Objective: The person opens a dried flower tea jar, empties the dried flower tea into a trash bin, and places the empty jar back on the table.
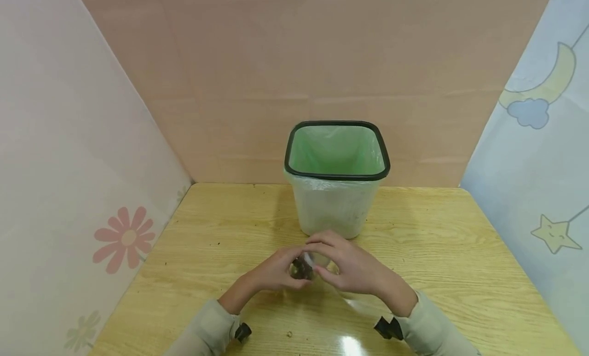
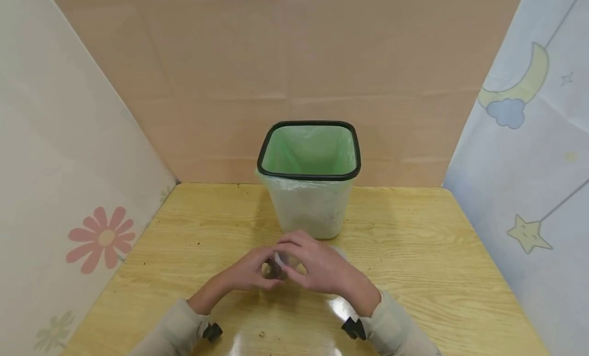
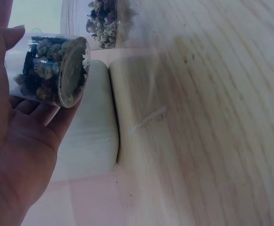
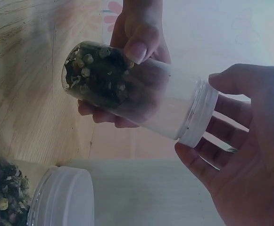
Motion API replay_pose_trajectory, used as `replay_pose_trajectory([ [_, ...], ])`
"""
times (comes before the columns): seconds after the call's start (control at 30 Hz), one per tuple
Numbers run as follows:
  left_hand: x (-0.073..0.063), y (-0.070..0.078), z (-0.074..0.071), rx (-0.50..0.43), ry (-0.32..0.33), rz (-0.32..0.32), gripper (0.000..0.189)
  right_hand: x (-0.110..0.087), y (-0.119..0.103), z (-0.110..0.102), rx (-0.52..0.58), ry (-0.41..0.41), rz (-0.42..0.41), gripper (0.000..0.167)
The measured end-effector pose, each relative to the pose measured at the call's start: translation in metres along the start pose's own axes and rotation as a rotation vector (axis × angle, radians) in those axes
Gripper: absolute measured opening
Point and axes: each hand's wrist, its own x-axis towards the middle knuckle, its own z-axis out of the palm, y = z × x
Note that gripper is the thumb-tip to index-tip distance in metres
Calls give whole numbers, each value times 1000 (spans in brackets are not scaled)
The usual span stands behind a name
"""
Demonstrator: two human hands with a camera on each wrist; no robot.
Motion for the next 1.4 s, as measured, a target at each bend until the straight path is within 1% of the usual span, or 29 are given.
replay_pose_trajectory([
  [0.1,-1,-1,2,-12,-5,-7,58,-2,0,1,8,-1,-17,41],
  [0.2,-1,0,3,-1,10,-46,54,-2,0,2,-18,8,2,43],
  [0.23,-1,0,3,2,20,-64,51,-2,0,2,-32,17,17,44],
  [0.33,0,0,3,9,59,-98,44,0,0,3,-95,54,98,46],
  [0.4,1,0,3,16,82,-106,43,2,0,4,-133,79,167,47],
  [0.47,2,0,3,22,97,-106,44,4,0,5,-162,90,219,47],
  [0.57,3,-1,3,40,105,-105,46,5,0,6,-175,93,244,48],
  [0.73,4,-2,3,67,111,-92,48,6,0,6,-171,89,207,44],
  [0.8,4,-3,3,70,104,-84,48,6,0,6,-156,81,183,42],
  [0.93,2,-4,1,44,65,-64,43,5,1,6,-102,47,114,38],
  [1.0,2,-4,1,17,41,-49,39,4,1,5,-78,36,78,38],
  [1.07,1,-3,0,-2,24,-37,41,3,2,5,-56,31,44,39],
  [1.13,1,-3,0,-18,15,-28,46,2,2,4,-41,31,19,40],
  [1.23,1,-2,-1,-24,8,-30,55,2,1,4,-21,28,-4,41],
  [1.37,1,-2,-1,-8,10,-51,56,2,0,2,-25,12,7,43],
  [1.4,1,-2,-1,-7,12,-57,53,1,0,2,-33,11,12,45],
])
